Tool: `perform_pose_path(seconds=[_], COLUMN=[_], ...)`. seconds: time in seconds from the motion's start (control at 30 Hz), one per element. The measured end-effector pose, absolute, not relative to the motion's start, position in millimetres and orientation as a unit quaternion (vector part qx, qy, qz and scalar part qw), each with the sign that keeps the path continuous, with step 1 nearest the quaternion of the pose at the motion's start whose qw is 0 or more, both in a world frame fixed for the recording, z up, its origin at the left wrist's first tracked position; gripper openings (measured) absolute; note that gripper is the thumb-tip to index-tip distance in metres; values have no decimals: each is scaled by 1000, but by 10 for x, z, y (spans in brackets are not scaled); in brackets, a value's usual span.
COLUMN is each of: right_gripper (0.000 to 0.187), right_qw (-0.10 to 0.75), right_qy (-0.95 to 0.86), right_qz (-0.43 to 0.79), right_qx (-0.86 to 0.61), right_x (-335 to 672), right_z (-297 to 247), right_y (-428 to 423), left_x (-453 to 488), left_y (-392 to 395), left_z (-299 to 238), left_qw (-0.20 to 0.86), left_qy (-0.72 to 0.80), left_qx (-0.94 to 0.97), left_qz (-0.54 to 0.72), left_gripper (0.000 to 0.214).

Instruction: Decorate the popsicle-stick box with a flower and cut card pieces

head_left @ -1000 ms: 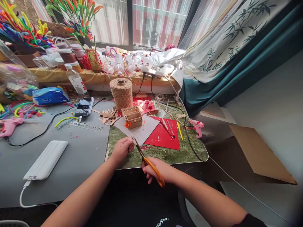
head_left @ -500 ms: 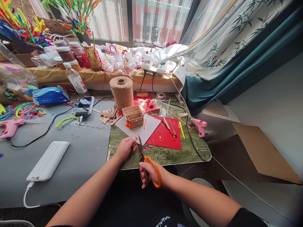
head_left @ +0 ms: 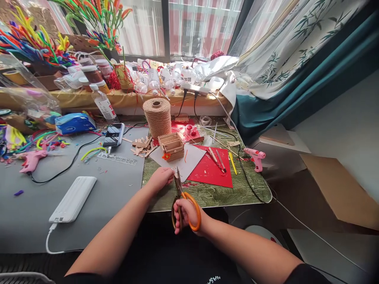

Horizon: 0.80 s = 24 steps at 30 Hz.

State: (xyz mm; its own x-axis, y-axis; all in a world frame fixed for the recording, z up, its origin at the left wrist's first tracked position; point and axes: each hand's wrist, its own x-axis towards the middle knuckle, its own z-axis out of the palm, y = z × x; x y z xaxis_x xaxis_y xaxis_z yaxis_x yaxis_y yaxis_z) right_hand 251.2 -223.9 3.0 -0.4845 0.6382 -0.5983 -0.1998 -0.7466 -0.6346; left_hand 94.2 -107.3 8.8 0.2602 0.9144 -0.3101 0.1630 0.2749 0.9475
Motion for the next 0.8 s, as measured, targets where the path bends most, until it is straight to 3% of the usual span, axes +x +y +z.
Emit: perform_pose_path(seconds=[0.17, 0.43, 0.63, 0.8], right_gripper=[34, 47, 61, 61], right_qw=[255, 251, 210, 173], right_qy=[-251, -274, -360, -465], right_qz=[842, 857, 815, 729], right_qx=[-403, -358, -402, -472], right_x=[2427, 2588, 2805, 2818], right_z=[21, 133, 221, 224], right_y=[-2161, -2078, -2063, -2103], left_x=[844, 854, 824, 832], left_y=[-1022, -1263, -1310, -1338], left_z=[50, -68, -114, -133], left_qw=[621, 566, 559, 585], left_qy=[497, 478, 440, 409], left_qx=[500, 501, 504, 523], left_qz=[343, 449, 490, 466], left_gripper=[33, 37, 38, 40])
